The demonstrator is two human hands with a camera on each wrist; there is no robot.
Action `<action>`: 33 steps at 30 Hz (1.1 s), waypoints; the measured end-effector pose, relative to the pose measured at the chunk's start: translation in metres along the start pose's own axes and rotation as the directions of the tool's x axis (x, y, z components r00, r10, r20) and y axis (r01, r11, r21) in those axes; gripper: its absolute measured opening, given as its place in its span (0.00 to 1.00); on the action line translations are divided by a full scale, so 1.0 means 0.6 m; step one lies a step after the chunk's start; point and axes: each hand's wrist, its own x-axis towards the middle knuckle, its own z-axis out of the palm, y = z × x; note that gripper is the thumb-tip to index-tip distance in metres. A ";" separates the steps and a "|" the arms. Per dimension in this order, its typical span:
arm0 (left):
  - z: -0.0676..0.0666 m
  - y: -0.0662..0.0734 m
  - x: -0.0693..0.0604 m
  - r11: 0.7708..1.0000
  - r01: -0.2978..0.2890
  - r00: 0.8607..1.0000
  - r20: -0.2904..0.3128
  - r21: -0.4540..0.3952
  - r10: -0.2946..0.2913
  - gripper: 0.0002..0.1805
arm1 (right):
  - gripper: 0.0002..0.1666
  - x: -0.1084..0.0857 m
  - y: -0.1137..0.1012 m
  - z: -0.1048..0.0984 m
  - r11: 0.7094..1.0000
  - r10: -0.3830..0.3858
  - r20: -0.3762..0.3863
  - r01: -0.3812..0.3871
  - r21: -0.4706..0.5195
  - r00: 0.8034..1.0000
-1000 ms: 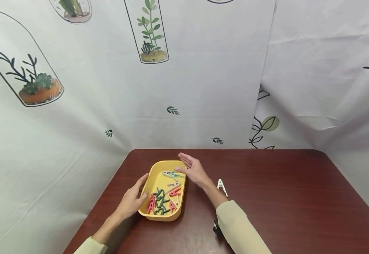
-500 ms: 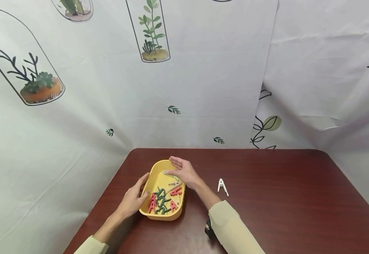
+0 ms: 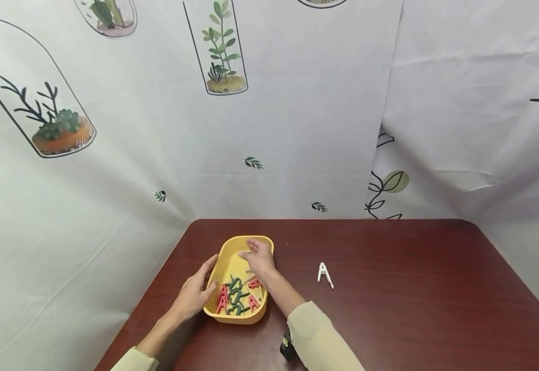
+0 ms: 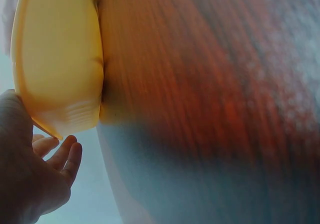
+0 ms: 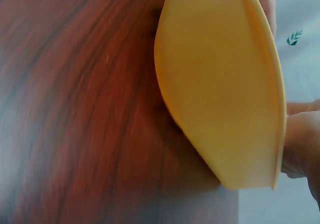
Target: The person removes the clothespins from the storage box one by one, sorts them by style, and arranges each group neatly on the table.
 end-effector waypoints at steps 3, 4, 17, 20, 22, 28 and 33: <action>0.003 0.000 -0.001 1.000 0.001 1.000 -0.001 -0.007 -0.001 0.38 | 0.34 0.003 0.007 0.010 1.000 0.010 -0.059 -0.010 -0.010 0.998; 0.004 0.000 -0.001 1.000 0.004 1.000 0.003 -0.009 -0.004 0.39 | 0.34 0.004 0.009 0.013 1.000 0.012 -0.068 -0.014 -0.020 0.998; 0.000 -0.002 -0.001 1.000 -0.008 1.000 0.001 -0.014 0.008 0.38 | 0.32 0.018 0.018 0.024 0.998 0.067 -0.107 -0.069 -0.013 0.992; -0.001 -0.002 -0.001 1.000 -0.002 1.000 0.009 -0.018 0.002 0.38 | 0.31 0.022 0.019 0.026 0.996 0.076 -0.139 -0.081 -0.028 0.987; -0.001 -0.002 0.000 1.000 0.002 1.000 0.009 -0.017 -0.001 0.38 | 0.30 0.024 0.019 0.027 0.995 0.077 -0.163 -0.086 -0.054 0.984; 0.000 -0.003 -0.001 1.000 -0.014 1.000 -0.002 -0.008 0.014 0.38 | 0.29 0.024 0.020 0.028 0.989 0.093 -0.191 -0.112 -0.091 0.977; -0.001 0.000 -0.001 0.999 0.024 1.000 0.014 -0.024 -0.024 0.38 | 0.29 0.020 0.019 0.028 0.989 0.086 -0.167 -0.105 -0.108 0.982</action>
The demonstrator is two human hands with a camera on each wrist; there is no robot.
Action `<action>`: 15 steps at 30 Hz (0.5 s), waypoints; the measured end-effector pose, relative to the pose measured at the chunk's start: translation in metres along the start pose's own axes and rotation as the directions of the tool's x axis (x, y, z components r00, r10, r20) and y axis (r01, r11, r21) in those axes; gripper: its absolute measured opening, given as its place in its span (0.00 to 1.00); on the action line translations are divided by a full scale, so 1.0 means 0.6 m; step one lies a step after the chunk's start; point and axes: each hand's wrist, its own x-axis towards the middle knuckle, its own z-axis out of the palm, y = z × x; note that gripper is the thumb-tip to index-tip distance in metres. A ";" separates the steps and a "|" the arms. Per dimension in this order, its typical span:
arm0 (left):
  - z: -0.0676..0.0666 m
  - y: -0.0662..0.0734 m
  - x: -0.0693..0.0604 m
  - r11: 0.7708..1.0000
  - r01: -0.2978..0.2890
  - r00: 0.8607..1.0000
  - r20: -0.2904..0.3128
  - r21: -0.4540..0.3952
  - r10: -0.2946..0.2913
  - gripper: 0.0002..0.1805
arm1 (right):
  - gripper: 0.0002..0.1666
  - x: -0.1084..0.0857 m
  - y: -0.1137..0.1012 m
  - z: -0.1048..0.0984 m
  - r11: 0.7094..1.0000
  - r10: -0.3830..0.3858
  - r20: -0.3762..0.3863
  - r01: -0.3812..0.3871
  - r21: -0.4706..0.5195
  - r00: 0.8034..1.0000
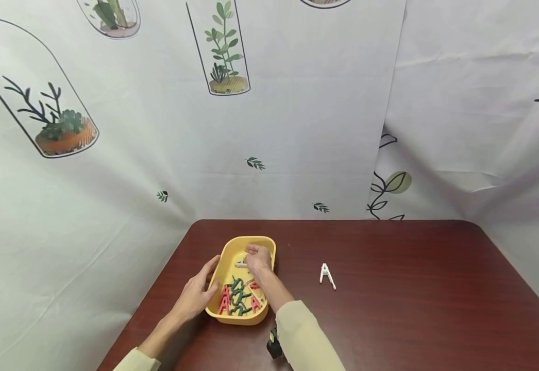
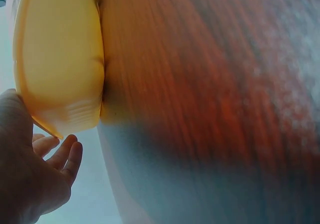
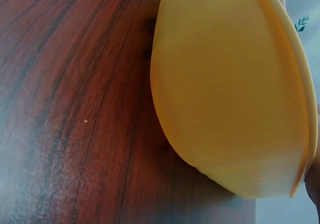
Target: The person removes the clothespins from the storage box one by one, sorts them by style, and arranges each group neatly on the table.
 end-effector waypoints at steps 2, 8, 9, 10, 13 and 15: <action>0.000 0.001 0.000 1.000 0.011 1.000 0.005 -0.007 -0.011 0.39 | 0.27 -0.002 0.000 -0.001 1.000 -0.015 0.005 0.015 -0.006 1.000; 0.000 0.002 0.000 1.000 0.006 1.000 0.010 -0.003 -0.006 0.39 | 0.26 -0.004 0.004 0.001 0.991 -0.090 0.011 0.091 -0.099 0.996; -0.001 0.002 0.000 1.000 0.009 1.000 0.011 -0.005 -0.009 0.39 | 0.27 -0.005 0.004 0.002 0.987 -0.102 0.012 0.103 -0.125 0.995; -0.001 0.003 0.000 1.000 0.012 1.000 0.012 -0.007 -0.012 0.39 | 0.27 -0.006 0.003 0.002 0.983 -0.107 0.015 0.108 -0.146 0.994; -0.001 0.004 -0.001 1.000 0.018 1.000 0.011 -0.012 -0.018 0.39 | 0.28 -0.010 0.003 0.002 0.972 -0.119 0.020 0.121 -0.200 0.993; -0.001 0.005 -0.001 1.000 0.025 1.000 0.011 -0.015 -0.025 0.39 | 0.28 -0.011 0.002 0.002 0.966 -0.119 0.017 0.120 -0.227 0.993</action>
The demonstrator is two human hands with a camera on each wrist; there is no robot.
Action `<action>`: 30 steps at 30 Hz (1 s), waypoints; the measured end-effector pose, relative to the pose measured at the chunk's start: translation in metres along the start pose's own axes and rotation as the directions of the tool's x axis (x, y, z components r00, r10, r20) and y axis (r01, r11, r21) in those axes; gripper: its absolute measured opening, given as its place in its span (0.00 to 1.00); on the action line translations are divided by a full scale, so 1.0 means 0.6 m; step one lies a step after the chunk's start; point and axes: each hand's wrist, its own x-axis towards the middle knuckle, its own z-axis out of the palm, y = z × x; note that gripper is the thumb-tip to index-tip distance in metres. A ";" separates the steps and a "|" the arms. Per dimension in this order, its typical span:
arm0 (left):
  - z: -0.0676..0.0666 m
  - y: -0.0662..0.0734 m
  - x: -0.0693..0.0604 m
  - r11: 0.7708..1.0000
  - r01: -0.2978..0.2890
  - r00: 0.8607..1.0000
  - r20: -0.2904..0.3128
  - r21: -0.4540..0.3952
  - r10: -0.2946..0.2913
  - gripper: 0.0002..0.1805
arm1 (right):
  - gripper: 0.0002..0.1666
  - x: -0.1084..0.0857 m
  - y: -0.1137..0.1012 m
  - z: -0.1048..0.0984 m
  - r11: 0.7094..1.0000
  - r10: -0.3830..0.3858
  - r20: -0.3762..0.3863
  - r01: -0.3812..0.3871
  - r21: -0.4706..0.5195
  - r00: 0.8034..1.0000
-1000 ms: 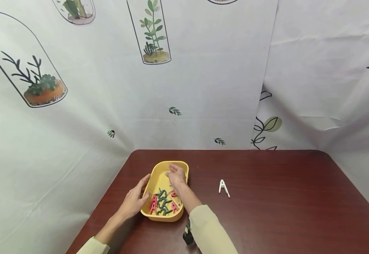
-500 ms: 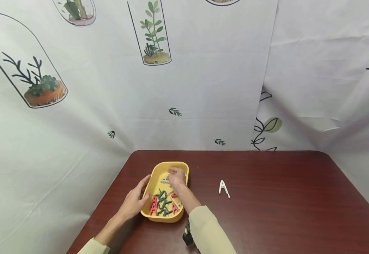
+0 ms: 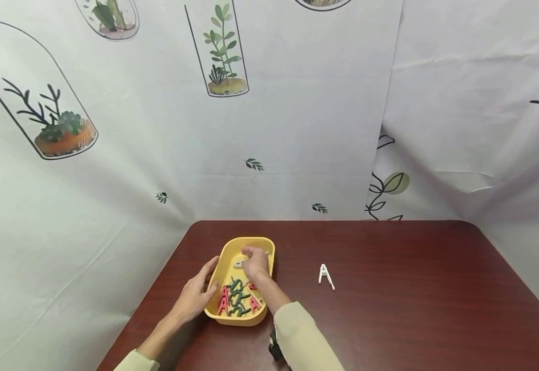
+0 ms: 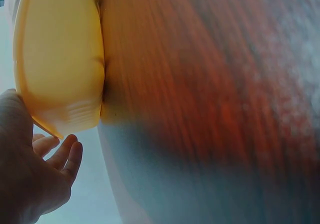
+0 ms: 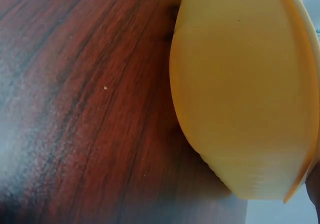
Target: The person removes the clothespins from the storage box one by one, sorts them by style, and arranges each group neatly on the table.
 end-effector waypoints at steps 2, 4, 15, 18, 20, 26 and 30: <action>0.000 -0.001 -0.001 1.000 -0.004 1.000 -0.005 0.006 0.004 0.39 | 0.29 0.000 0.001 0.001 1.000 -0.004 -0.001 0.004 -0.027 1.000; 0.001 -0.001 -0.001 1.000 -0.010 1.000 -0.008 0.010 0.010 0.39 | 0.29 -0.001 0.002 0.001 0.999 -0.013 0.000 0.013 -0.050 1.000; 0.000 -0.001 -0.003 0.999 -0.041 0.999 -0.025 0.011 0.041 0.39 | 0.25 -0.004 0.005 -0.001 0.967 -0.136 0.045 0.142 -0.213 0.990; -0.001 -0.001 -0.002 0.999 -0.035 0.999 -0.021 0.013 0.035 0.39 | 0.24 -0.004 0.005 0.001 0.960 -0.150 0.078 0.164 -0.228 0.986; -0.001 -0.002 -0.002 0.999 -0.032 0.999 -0.018 0.013 0.032 0.39 | 0.24 -0.003 0.006 0.003 0.953 -0.151 0.109 0.174 -0.249 0.983; 0.000 -0.003 0.000 1.000 -0.025 1.000 -0.011 0.013 0.025 0.39 | 0.17 0.000 0.011 0.009 0.913 -0.171 0.178 0.224 -0.340 0.969; 0.000 -0.003 0.000 1.000 -0.029 1.000 -0.009 0.010 0.029 0.39 | 0.12 -0.001 0.012 0.011 0.903 -0.190 0.181 0.245 -0.354 0.965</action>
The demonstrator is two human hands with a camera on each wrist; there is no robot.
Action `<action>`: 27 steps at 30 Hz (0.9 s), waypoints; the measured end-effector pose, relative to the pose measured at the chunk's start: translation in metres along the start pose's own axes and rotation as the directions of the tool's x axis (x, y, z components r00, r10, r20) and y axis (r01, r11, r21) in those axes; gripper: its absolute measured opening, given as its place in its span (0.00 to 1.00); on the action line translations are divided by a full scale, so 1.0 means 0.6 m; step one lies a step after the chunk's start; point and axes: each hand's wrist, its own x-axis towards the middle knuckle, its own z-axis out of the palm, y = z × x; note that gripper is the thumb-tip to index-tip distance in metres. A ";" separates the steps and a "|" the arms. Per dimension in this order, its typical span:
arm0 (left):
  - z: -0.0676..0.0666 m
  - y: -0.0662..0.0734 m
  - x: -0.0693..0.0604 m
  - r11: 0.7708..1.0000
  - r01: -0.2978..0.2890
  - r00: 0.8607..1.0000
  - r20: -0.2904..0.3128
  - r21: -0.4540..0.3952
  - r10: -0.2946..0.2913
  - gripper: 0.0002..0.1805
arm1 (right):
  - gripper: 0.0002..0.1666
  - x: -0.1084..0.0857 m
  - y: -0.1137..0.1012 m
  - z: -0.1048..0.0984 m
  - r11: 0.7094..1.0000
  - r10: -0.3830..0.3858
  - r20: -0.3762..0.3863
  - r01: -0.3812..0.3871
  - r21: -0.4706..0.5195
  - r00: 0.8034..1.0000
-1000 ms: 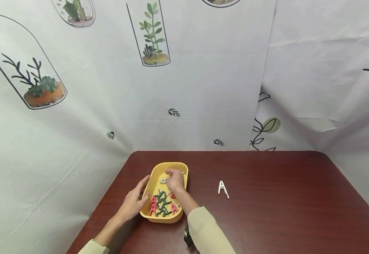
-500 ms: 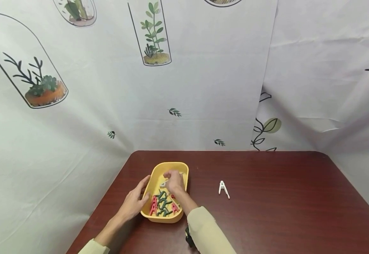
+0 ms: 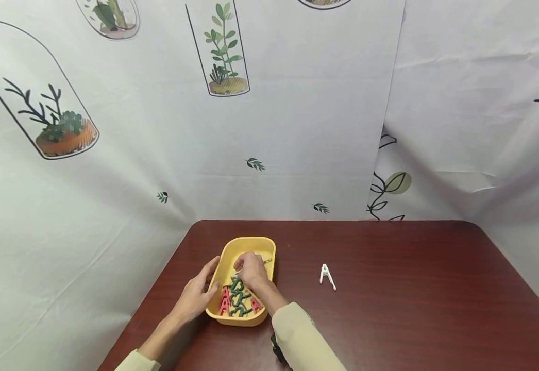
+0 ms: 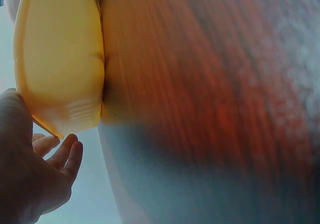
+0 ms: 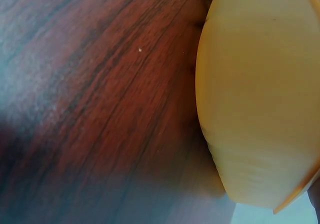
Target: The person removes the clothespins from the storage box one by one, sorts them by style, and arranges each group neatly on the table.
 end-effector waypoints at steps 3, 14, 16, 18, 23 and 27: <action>0.000 0.000 0.000 1.000 0.001 1.000 0.003 -0.001 -0.001 0.39 | 0.09 0.001 0.001 0.002 1.000 -0.018 0.003 0.018 -0.014 1.000; 0.000 0.002 0.001 1.000 0.006 1.000 0.009 -0.004 -0.006 0.39 | 0.07 0.006 -0.003 0.008 0.985 -0.036 0.038 0.041 -0.165 0.999; 0.000 0.002 0.002 1.000 0.008 1.000 0.010 -0.007 -0.008 0.39 | 0.07 0.007 -0.002 0.009 0.985 -0.042 0.034 0.047 -0.164 0.999; 0.000 0.002 0.002 1.000 0.010 1.000 0.010 -0.008 -0.010 0.39 | 0.07 0.008 0.001 0.008 0.990 -0.051 0.024 0.054 -0.131 0.998; 0.000 0.002 0.002 1.000 0.012 1.000 0.014 -0.016 -0.012 0.39 | 0.07 0.007 0.001 0.004 0.997 -0.049 0.006 0.048 0.054 0.999; -0.001 -0.001 0.002 1.000 -0.002 1.000 0.013 -0.024 0.003 0.39 | 0.04 0.007 -0.001 0.001 0.982 -0.058 -0.002 0.057 0.183 0.998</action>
